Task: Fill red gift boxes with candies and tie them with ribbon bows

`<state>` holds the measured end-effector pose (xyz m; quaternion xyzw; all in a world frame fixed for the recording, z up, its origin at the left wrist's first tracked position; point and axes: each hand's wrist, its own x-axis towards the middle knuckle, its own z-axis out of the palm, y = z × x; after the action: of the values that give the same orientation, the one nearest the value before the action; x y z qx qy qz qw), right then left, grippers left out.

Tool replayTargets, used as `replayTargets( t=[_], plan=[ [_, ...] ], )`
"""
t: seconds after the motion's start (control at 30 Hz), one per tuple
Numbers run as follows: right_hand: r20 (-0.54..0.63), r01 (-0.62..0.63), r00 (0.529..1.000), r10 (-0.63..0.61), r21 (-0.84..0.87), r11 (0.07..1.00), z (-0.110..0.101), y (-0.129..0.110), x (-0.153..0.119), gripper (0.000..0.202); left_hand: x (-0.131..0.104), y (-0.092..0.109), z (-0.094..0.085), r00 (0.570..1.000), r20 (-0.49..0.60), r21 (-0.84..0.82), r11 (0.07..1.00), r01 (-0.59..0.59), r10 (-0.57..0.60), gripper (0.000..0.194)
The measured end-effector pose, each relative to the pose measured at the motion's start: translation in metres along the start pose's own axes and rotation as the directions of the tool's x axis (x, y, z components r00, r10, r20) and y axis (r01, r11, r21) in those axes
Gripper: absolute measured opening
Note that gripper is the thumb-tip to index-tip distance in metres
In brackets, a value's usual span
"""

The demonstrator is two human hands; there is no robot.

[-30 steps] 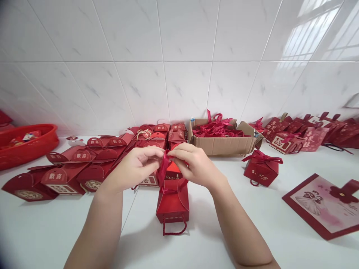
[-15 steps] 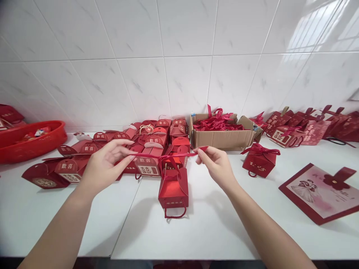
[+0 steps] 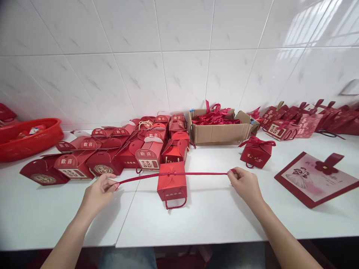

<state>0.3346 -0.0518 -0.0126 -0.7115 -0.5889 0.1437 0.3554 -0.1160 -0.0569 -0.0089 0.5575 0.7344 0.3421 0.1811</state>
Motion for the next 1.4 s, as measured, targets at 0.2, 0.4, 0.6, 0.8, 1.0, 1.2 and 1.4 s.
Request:
replayTargets(
  t=[0.2,0.4,0.6,0.8,1.0,1.2,1.4],
  plan=[
    [-0.01,0.0,1.0,-0.001,-0.072,0.997,0.002,0.004,-0.006,0.028,0.0,-0.012,0.006,0.998,0.054,0.018,1.0,-0.014,0.013,0.023],
    [-0.096,0.157,0.983,-0.159,-0.029,0.987,0.006,-0.002,0.007,0.052,-0.038,0.035,0.016,0.901,-0.218,0.286,0.907,-0.309,0.375,0.032],
    [0.105,0.288,0.935,-0.338,0.328,0.9,0.022,-0.074,0.021,0.037,-0.03,0.095,0.049,0.915,-0.037,-0.093,0.911,-0.403,0.401,0.022],
    [0.601,0.094,0.719,-0.35,0.415,0.905,0.055,-0.091,0.028,0.053,-0.006,0.103,0.079,0.913,0.354,-0.145,0.976,-0.163,0.205,0.04],
    [0.707,-0.18,0.574,-0.413,0.6,0.779,0.042,-0.071,0.033,0.047,-0.011,0.109,0.086,0.883,0.427,-0.172,0.976,-0.133,0.195,0.044],
    [0.555,-0.276,0.62,-0.555,0.816,0.508,0.04,-0.071,0.031,0.021,-0.021,0.121,0.087,0.897,0.289,-0.054,0.941,-0.334,0.334,0.032],
    [0.489,-0.228,0.654,-0.578,0.855,0.466,0.041,-0.077,0.025,0.024,-0.029,0.144,0.085,0.77,0.102,-0.078,0.777,-0.625,0.63,0.012]
  ],
)
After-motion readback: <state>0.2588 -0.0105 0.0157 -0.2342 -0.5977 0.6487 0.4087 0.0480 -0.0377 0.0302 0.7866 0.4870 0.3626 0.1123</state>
